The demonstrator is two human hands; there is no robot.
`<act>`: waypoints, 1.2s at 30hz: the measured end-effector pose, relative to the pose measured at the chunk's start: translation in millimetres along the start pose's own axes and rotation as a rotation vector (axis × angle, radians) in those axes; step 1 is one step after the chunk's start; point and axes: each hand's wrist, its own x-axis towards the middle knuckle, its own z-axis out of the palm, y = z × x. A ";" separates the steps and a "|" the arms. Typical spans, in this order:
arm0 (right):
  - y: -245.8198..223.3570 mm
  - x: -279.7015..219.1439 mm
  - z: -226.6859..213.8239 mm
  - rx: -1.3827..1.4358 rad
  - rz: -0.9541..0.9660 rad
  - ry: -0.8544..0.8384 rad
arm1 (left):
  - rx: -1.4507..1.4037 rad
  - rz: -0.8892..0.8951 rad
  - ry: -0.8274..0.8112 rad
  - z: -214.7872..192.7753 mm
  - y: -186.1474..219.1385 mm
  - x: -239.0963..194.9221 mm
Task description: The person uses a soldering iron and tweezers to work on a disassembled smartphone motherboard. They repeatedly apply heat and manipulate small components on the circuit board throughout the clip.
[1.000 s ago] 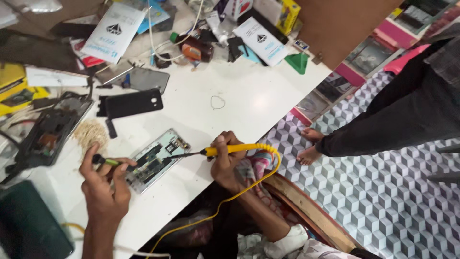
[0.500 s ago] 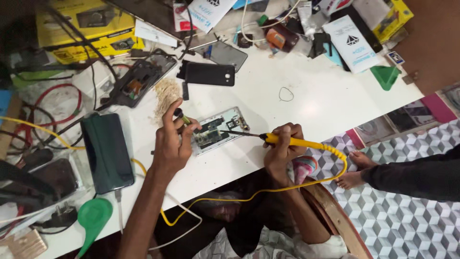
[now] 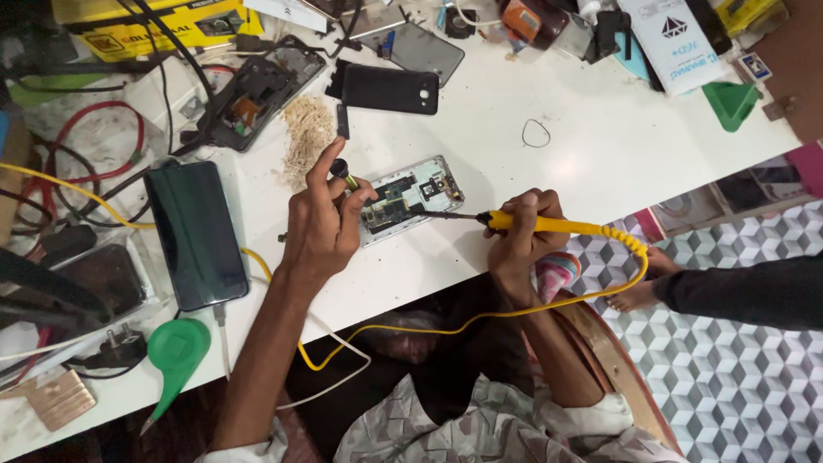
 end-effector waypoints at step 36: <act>3.9 -4.9 -1.3 -0.104 0.032 -0.024 | -0.046 -0.116 -0.044 0.9 4.6 -0.7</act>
